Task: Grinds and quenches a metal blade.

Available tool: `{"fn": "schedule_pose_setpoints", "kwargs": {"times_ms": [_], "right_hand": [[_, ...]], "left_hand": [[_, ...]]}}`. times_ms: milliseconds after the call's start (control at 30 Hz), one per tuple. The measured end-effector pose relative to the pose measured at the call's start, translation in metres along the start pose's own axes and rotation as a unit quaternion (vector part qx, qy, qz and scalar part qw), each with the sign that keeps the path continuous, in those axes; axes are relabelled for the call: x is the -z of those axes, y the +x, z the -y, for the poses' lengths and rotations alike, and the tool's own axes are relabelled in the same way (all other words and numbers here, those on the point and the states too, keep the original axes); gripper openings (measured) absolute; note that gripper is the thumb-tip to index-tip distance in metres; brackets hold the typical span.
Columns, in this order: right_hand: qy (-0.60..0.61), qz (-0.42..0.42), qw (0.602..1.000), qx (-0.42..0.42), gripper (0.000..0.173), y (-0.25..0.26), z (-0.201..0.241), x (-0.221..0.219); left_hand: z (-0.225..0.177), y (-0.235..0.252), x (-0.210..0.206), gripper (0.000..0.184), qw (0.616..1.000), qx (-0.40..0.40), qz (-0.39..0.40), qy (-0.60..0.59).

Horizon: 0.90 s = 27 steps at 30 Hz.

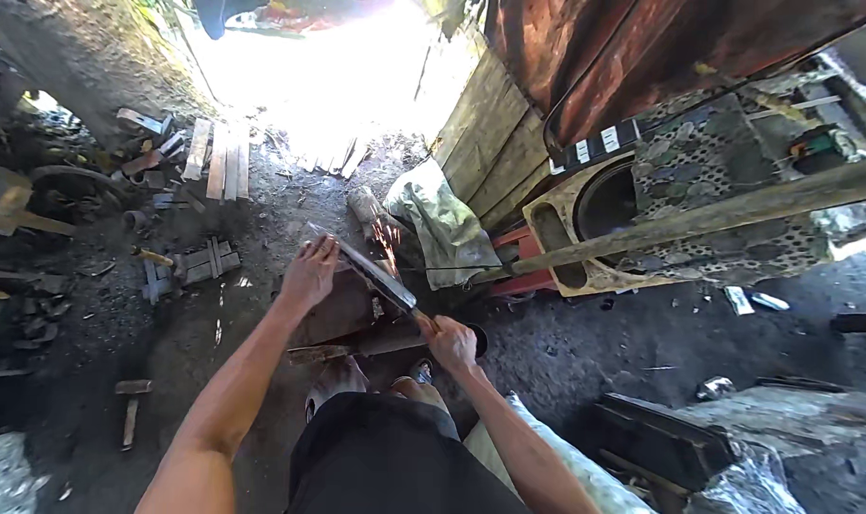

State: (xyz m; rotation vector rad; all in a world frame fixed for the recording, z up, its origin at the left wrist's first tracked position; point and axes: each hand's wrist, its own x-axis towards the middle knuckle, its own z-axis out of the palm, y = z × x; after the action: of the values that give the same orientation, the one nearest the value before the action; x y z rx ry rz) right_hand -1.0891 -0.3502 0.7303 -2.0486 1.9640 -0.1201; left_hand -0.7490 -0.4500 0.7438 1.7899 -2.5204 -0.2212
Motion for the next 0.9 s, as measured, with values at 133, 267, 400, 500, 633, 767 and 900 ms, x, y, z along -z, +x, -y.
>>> {"fn": "schedule_pose_setpoints", "kwargs": {"times_ms": [133,267,400,500,633,767,900], "right_hand": [[-0.011,-0.028,0.999,0.023,0.074,0.027,0.014,-0.012],[-0.008,-0.052,0.999,0.012,0.072,-0.005,-0.017,-0.013],[0.002,-0.045,0.999,-0.019,0.072,-0.063,-0.064,0.002],[-0.011,-0.059,0.998,-0.014,0.072,-0.092,-0.092,0.009],[0.009,-0.043,0.999,-0.004,0.07,-0.073,-0.073,0.011],[0.022,-0.016,0.999,0.02,0.07,-0.009,-0.025,-0.002],[0.021,-0.009,0.999,0.046,0.072,0.032,-0.001,-0.009]], "left_hand": [[0.028,0.006,0.012,0.057,0.999,0.028,0.014,0.024],[-0.012,0.0,0.01,0.06,0.999,0.023,0.019,0.013],[-0.075,-0.01,-0.004,0.056,0.999,-0.021,0.022,-0.01],[-0.107,-0.016,-0.012,0.05,0.998,-0.052,0.019,-0.023],[-0.09,-0.015,-0.007,0.049,0.999,-0.034,0.025,-0.021],[-0.026,-0.008,0.002,0.051,1.0,0.007,-0.015,0.003],[0.01,-0.004,0.019,0.057,0.998,0.047,0.0,0.031]]}}
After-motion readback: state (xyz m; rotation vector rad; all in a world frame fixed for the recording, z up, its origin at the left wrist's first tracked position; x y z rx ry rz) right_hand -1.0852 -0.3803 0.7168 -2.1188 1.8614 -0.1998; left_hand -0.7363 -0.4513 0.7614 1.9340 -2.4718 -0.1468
